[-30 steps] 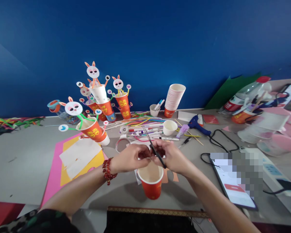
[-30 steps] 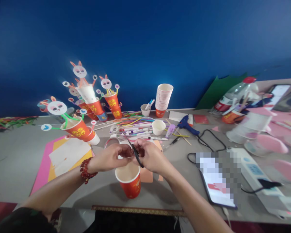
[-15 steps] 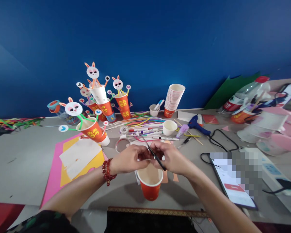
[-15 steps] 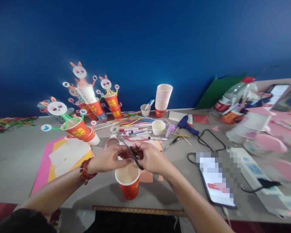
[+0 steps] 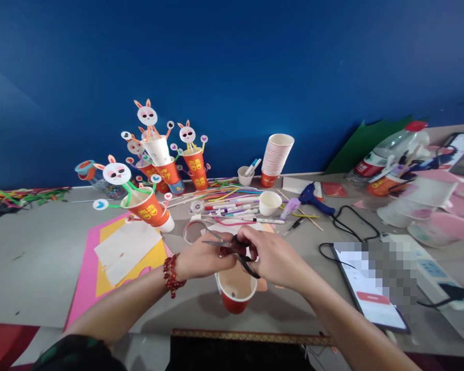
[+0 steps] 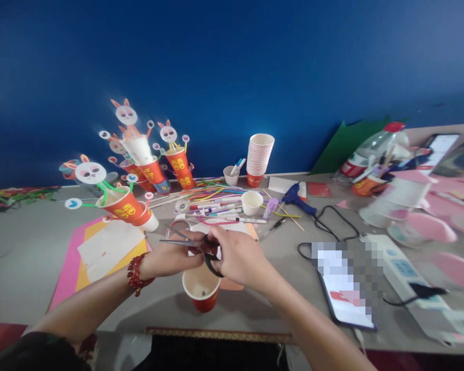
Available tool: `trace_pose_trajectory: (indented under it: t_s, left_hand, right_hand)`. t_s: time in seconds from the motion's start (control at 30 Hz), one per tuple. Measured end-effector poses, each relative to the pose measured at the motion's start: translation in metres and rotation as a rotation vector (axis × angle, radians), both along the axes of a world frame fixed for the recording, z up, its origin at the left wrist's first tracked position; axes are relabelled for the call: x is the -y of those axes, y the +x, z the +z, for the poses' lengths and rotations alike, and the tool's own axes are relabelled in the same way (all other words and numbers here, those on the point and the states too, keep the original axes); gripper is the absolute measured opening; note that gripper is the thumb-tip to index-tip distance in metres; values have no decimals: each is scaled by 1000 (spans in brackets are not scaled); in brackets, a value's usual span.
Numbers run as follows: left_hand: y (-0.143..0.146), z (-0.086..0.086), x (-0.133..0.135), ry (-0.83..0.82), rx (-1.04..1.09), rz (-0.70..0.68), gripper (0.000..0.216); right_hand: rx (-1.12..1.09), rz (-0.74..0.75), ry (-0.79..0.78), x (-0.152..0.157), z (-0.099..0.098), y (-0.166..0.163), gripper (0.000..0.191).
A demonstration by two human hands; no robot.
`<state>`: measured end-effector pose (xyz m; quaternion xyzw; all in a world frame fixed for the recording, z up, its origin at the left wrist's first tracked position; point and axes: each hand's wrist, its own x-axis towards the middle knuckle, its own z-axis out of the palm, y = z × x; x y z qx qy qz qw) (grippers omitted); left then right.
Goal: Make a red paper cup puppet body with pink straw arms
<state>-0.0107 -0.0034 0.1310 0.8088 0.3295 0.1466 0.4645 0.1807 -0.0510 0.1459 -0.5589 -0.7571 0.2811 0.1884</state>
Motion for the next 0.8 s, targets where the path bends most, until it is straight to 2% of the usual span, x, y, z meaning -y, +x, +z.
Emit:
trace_pose_trajectory:
  t_s: [0.17, 0.5, 0.6, 0.8]
  left_hand:
    - [-1, 7, -1, -22, 22, -26, 7]
    - [0, 14, -2, 55, -117, -52, 11]
    - [1, 18, -2, 76, -181, -70, 6]
    - [4, 19, -1, 146, -291, -70, 12]
  right_hand:
    - [-19, 10, 20, 0, -2, -1, 28]
    - [-99, 3, -9, -3, -7, -2, 24]
    - [-133, -13, -39, -4, -10, -2, 25]
    - [-184, -43, -36, -7, -14, -1, 23]
